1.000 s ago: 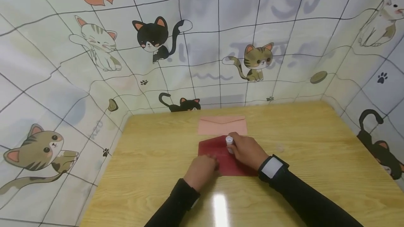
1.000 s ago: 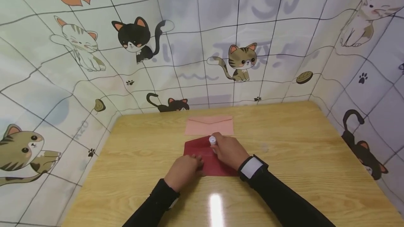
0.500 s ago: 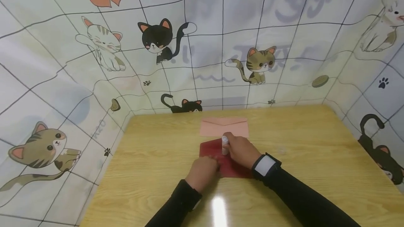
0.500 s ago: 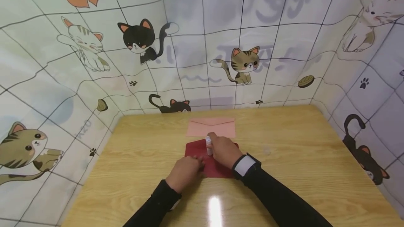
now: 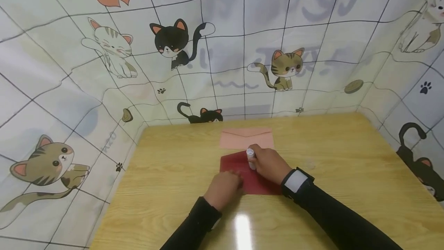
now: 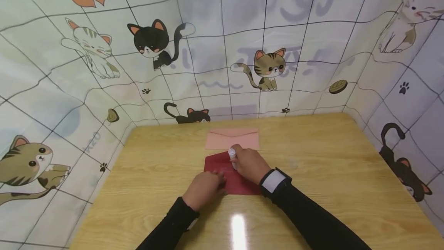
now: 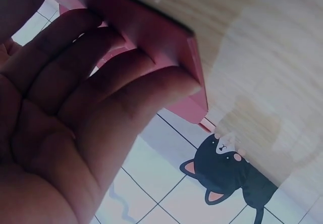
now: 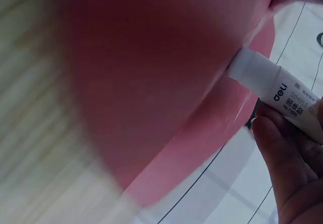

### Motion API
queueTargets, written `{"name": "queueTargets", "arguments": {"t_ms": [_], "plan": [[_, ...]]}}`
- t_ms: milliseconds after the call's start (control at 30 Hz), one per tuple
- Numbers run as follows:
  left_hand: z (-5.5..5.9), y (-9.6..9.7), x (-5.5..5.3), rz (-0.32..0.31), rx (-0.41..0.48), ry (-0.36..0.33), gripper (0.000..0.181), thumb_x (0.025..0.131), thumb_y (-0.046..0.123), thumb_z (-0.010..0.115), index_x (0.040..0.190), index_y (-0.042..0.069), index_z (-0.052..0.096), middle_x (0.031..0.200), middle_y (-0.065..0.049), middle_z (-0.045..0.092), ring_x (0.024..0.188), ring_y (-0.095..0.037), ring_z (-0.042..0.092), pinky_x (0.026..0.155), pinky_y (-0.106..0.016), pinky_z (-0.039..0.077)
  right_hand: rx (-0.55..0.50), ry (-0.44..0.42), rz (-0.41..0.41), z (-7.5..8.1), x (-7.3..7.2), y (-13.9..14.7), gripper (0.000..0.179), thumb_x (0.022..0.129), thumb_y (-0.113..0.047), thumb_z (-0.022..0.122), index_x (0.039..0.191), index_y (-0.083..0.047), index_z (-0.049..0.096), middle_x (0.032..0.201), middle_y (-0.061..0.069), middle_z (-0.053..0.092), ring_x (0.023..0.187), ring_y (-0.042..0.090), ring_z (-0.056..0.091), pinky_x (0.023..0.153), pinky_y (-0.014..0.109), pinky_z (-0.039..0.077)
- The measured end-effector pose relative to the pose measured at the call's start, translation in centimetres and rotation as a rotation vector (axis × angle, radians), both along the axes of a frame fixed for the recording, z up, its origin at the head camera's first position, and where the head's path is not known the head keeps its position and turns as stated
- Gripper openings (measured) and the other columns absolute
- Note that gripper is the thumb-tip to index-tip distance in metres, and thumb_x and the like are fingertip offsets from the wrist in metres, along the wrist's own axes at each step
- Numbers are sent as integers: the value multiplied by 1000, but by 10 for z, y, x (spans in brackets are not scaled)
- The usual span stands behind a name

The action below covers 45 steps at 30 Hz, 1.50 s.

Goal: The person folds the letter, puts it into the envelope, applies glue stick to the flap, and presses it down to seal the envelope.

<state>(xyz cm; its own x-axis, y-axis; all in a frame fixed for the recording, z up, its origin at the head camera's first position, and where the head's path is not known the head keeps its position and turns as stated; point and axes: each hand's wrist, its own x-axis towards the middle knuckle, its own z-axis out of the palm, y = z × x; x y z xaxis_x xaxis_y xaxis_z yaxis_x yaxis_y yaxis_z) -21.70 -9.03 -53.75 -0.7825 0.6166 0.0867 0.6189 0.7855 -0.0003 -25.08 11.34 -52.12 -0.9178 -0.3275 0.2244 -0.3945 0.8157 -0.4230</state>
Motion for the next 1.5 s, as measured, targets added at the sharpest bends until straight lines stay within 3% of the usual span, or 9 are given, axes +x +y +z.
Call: {"name": "queueTargets", "arguments": {"t_ms": [267,600,767,933,1067,1167,1267,1367,1500], "plan": [[7,5,1,-2,-6,14,15,90,25,76,77,18,72,65,4,60,55,-8,45,50,-24,40,-20,5,67,2,-1,-19,31,98,-23,70,123,-12,56,82,-5,63,69,8,55,69,26,51],[11,6,2,30,-38,-15,9,92,29,76,90,20,75,72,5,63,61,-8,48,53,-22,43,3,3,-34,6,10,23,35,98,-20,68,127,-6,55,85,3,70,68,9,60,63,29,52],[13,7,3,47,-13,-56,16,89,35,80,91,19,75,72,5,62,63,-10,48,56,-22,44,-81,-38,-40,6,14,42,28,98,-21,69,122,-10,58,94,1,71,83,12,65,75,33,56],[14,7,5,57,-6,-81,20,88,38,81,88,19,73,73,5,62,63,-10,49,55,-23,43,-413,-100,-37,13,23,66,29,100,-23,68,124,-13,58,116,5,73,103,17,70,86,31,59],[15,8,5,67,26,-90,22,88,38,80,82,20,70,69,7,59,61,-9,50,54,-23,41,-889,-217,-36,21,33,82,31,101,-21,66,125,-7,54,129,6,68,108,15,72,91,26,60],[14,7,2,79,98,-102,22,91,34,77,77,21,66,65,9,56,58,-7,48,51,-22,38,-1291,-354,48,25,43,84,22,104,-13,60,121,-4,51,130,6,60,111,13,73,99,29,57],[14,8,-1,79,204,-107,17,94,34,73,83,22,68,70,9,60,62,-6,50,54,-21,42,-1559,-486,140,22,54,75,7,108,-9,49,115,-7,51,129,5,56,116,13,71,104,31,53],[21,16,0,42,406,-233,27,99,43,66,112,21,74,98,7,75,81,-6,66,71,-23,54,-1661,-565,191,13,65,59,12,111,-15,43,112,-9,53,132,4,59,118,12,70,106,29,52],[33,29,4,16,732,-536,50,101,55,56,145,31,57,136,10,68,116,-9,68,98,-31,56,-1685,-639,250,3,77,34,24,112,-22,38,117,-13,60,130,0,64,117,10,68,105,27,53]]}}
